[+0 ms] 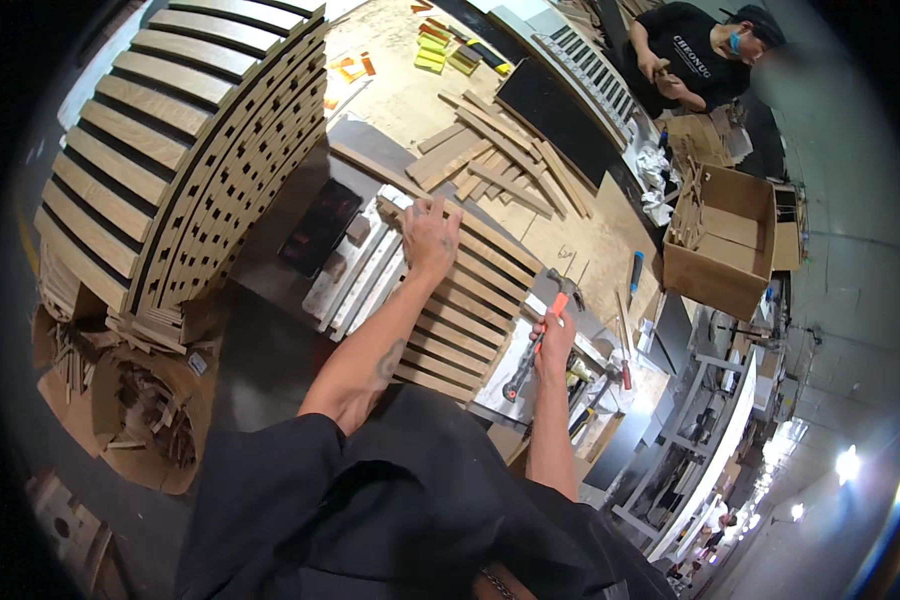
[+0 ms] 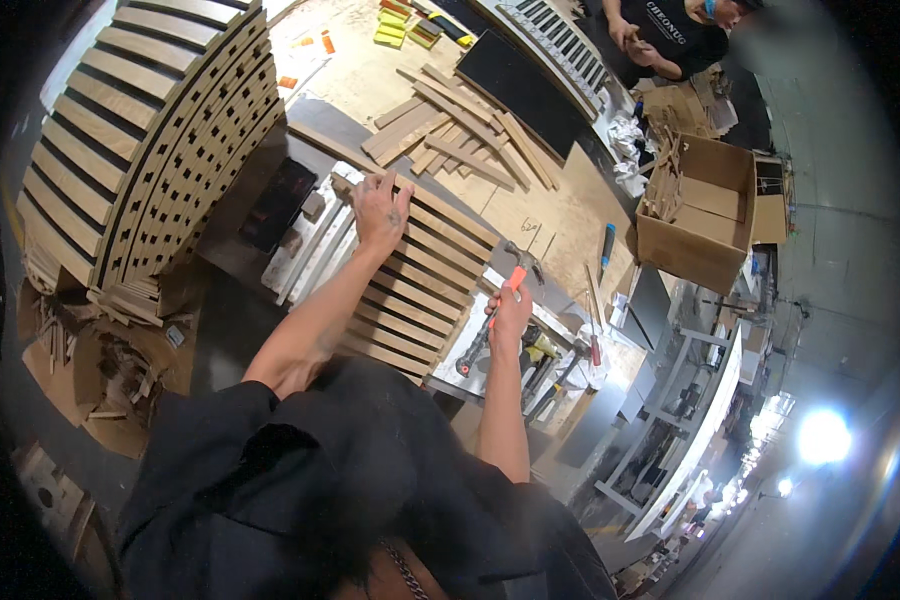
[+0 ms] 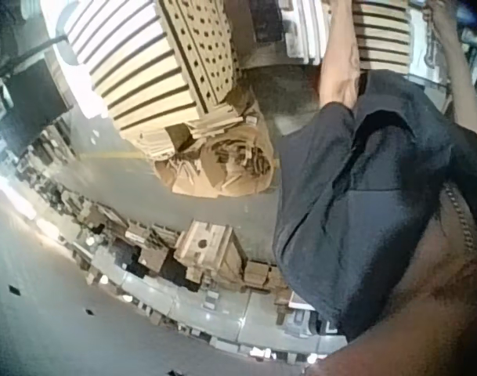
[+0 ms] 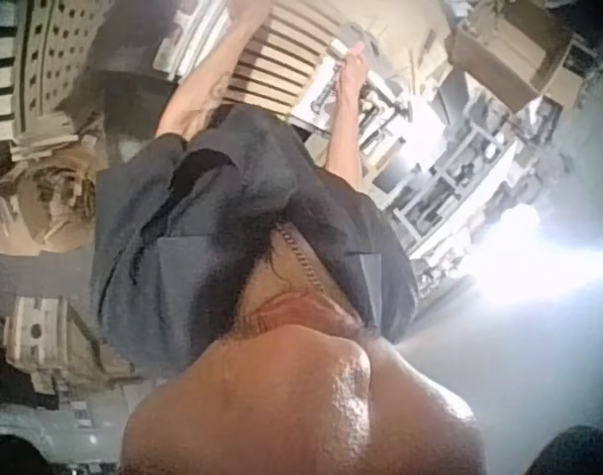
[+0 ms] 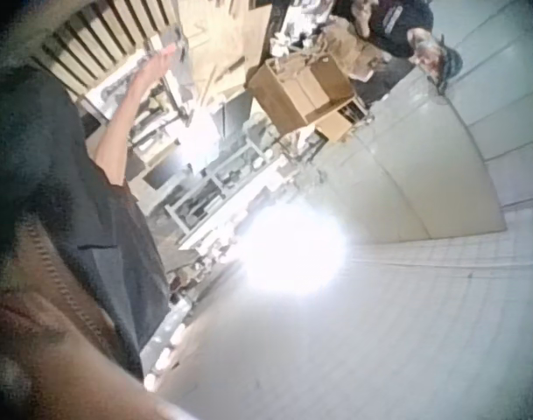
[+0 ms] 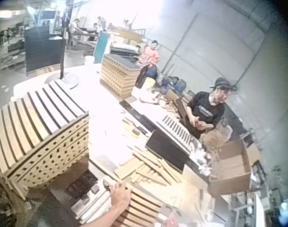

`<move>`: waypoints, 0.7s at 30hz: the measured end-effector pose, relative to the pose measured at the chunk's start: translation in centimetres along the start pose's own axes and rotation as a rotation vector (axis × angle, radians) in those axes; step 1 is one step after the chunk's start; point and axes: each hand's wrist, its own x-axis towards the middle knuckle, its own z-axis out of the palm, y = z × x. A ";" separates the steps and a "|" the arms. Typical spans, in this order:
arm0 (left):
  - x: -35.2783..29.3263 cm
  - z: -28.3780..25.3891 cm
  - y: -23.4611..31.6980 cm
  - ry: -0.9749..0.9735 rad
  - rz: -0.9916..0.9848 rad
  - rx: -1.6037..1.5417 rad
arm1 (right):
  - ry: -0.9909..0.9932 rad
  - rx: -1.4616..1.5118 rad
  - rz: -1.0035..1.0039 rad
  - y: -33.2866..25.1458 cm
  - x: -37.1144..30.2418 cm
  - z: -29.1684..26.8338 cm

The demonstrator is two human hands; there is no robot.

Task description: Assembling a wooden slatted structure using a nail gun and hammer.

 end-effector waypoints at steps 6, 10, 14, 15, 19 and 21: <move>-0.1 0.2 0.4 0.042 -0.070 -0.110 | -0.040 0.018 0.080 -0.9 1.9 -1.1; -0.1 0.1 0.5 0.025 -0.111 -0.107 | -0.034 0.026 0.075 -0.6 2.1 -1.4; 0.0 -0.2 0.1 0.029 -0.154 -0.105 | -0.069 0.005 0.072 -0.7 1.1 -0.4; 0.0 0.1 0.5 0.025 -0.146 -0.099 | -0.012 0.041 0.044 -0.4 1.2 -0.7; -0.1 -0.3 -0.2 0.051 -0.155 -0.123 | -0.144 0.006 0.144 -1.6 0.1 0.3; 0.0 -0.2 0.3 0.040 -0.144 -0.140 | -0.083 0.029 0.091 -0.7 0.5 -0.3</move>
